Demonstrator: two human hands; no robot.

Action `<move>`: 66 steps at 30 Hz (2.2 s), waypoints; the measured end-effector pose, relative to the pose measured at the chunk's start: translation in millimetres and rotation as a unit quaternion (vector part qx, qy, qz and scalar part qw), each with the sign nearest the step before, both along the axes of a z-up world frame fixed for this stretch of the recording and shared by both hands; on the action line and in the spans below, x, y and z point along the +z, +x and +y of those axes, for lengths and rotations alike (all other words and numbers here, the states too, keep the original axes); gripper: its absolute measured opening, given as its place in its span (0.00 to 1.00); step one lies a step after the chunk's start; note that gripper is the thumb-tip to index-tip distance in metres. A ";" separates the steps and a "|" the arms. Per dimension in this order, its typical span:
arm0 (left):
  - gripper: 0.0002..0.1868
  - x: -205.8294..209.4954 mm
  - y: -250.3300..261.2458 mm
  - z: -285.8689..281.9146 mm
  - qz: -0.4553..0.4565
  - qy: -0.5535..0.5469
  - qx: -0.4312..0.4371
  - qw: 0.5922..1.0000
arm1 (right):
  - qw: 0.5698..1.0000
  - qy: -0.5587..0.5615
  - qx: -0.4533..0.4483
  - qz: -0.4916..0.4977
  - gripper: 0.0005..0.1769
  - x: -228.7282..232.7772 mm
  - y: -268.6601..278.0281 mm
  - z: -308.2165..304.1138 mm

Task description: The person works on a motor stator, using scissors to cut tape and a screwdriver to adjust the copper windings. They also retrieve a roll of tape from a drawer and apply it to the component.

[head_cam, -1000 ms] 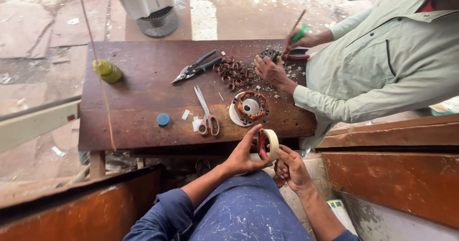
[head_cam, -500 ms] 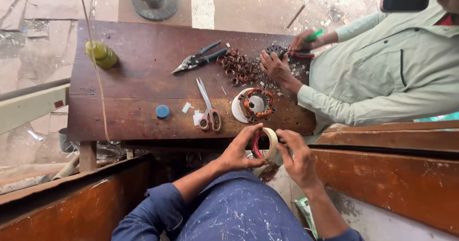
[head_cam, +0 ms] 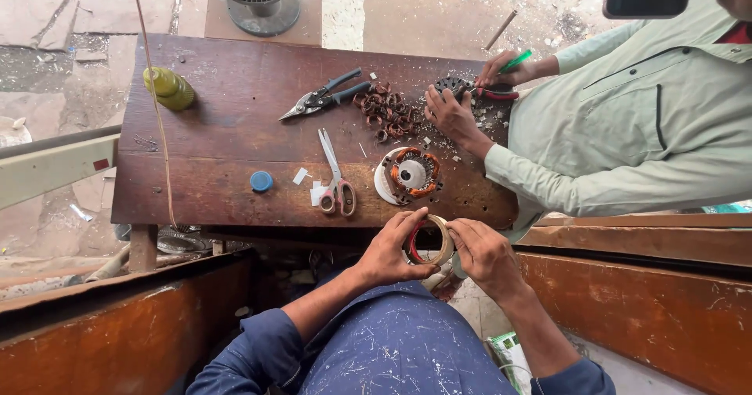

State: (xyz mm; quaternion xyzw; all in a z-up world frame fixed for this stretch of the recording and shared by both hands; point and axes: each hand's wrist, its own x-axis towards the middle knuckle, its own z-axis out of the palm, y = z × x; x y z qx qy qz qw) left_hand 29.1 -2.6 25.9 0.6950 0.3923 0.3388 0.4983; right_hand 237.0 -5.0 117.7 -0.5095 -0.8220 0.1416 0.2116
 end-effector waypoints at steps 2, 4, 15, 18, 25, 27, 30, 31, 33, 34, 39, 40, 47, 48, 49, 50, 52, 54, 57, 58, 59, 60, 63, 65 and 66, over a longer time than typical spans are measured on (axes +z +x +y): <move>0.57 0.3 5.2 -0.2 -0.003 -0.010 0.002 1.000 | 0.999 -0.026 -0.015 0.029 0.09 -0.8 4.8 1.6; 0.58 -0.3 8.7 -0.6 -0.005 -0.017 0.003 1.000 | 0.994 -0.070 -0.031 0.076 0.10 -2.1 11.0 1.3; 0.57 -9.2 17.0 -3.0 0.000 -0.023 -0.017 1.000 | 0.956 -0.227 -0.146 0.114 0.11 -34.7 42.6 8.7; 0.52 -22.5 16.2 5.5 -0.165 -0.238 -0.111 0.951 | 0.879 -0.336 -0.098 0.325 0.18 -44.6 57.8 21.5; 0.33 -35.7 17.2 15.9 -0.325 -0.508 -0.082 0.794 | 0.786 -0.443 -0.109 0.417 0.25 -75.3 60.1 9.3; 0.28 -27.0 24.9 20.2 -0.232 -0.362 0.029 0.902 | 0.802 -0.404 -0.150 0.413 0.25 -84.7 61.0 2.1; 0.23 -7.2 34.0 12.8 -0.067 -0.069 0.153 0.984 | 0.825 -0.368 -0.197 0.381 0.24 -95.3 58.9 -7.1; 0.22 -1.3 39.5 12.3 -0.055 -0.049 0.145 0.987 | 0.832 -0.358 -0.212 0.366 0.23 -96.6 56.7 -10.4; 0.20 8.1 44.7 10.7 -0.037 -0.002 0.131 0.991 | 0.879 -0.286 -0.183 0.336 0.19 -97.8 42.5 -15.1; 0.18 9.8 50.0 15.9 -0.043 0.032 0.132 0.990 | 0.903 -0.236 -0.175 0.312 0.17 -94.6 42.8 -11.4; 0.08 -2.5 58.1 14.1 -0.049 0.012 0.190 0.980 | 0.879 -0.284 -0.115 0.365 0.20 -72.5 34.6 -29.3; 0.04 -11.2 58.0 15.2 -0.033 0.044 0.204 0.977 | 0.888 -0.266 -0.104 0.360 0.22 -69.4 30.9 -32.8; 0.04 -76.0 56.6 20.7 0.033 -0.016 0.177 0.984 | 0.964 -0.083 -0.227 0.111 0.21 -38.0 27.0 -26.3; 0.04 -83.0 56.8 20.9 0.038 -0.028 0.173 0.984 | 0.957 -0.127 -0.240 0.100 0.20 -36.1 28.2 -24.3; 0.03 -89.8 57.9 24.7 -0.017 -0.103 0.152 0.983 | 0.948 -0.171 -0.253 0.090 0.19 -35.3 30.4 -22.4; 0.04 -95.8 59.3 32.5 -0.072 -0.176 0.133 0.973 | 0.938 -0.213 -0.262 0.080 0.18 -35.8 32.6 -19.7; 0.06 -105.0 60.6 36.3 -0.150 -0.277 0.083 0.946 | 0.939 -0.209 -0.217 0.165 0.16 -40.3 37.1 -22.5; 0.15 -109.6 62.4 38.4 -0.199 -0.335 0.028 0.920 | 0.937 -0.204 -0.188 0.213 0.15 -47.6 38.5 -26.4; 0.23 -103.9 69.5 31.2 -0.178 -0.282 0.022 0.943 | 0.938 -0.201 -0.179 0.221 0.13 -53.7 37.0 -30.9; 0.23 -98.7 70.3 29.7 -0.159 -0.273 0.032 0.948 | 0.936 -0.204 -0.186 0.217 0.13 -54.4 35.4 -30.5; 0.23 -93.0 71.0 29.0 -0.139 -0.265 0.042 0.953 | 0.935 -0.207 -0.193 0.213 0.12 -54.8 33.8 -29.6; 0.24 -87.6 72.4 27.7 -0.120 -0.257 0.052 0.958 | 0.935 -0.207 -0.194 0.212 0.12 -55.3 32.8 -29.4; 0.27 -74.4 71.5 22.3 0.016 -0.186 0.099 0.977 | 0.936 -0.210 -0.196 0.204 0.12 -59.3 30.2 -28.1; 0.27 -70.6 70.5 20.7 0.037 -0.174 0.116 0.977 | 0.937 -0.214 -0.197 0.195 0.11 -63.5 28.2 -26.4; 0.27 -71.1 69.9 18.7 0.048 -0.169 0.123 0.977 | 0.940 -0.200 -0.194 0.196 0.11 -65.5 27.4 -26.6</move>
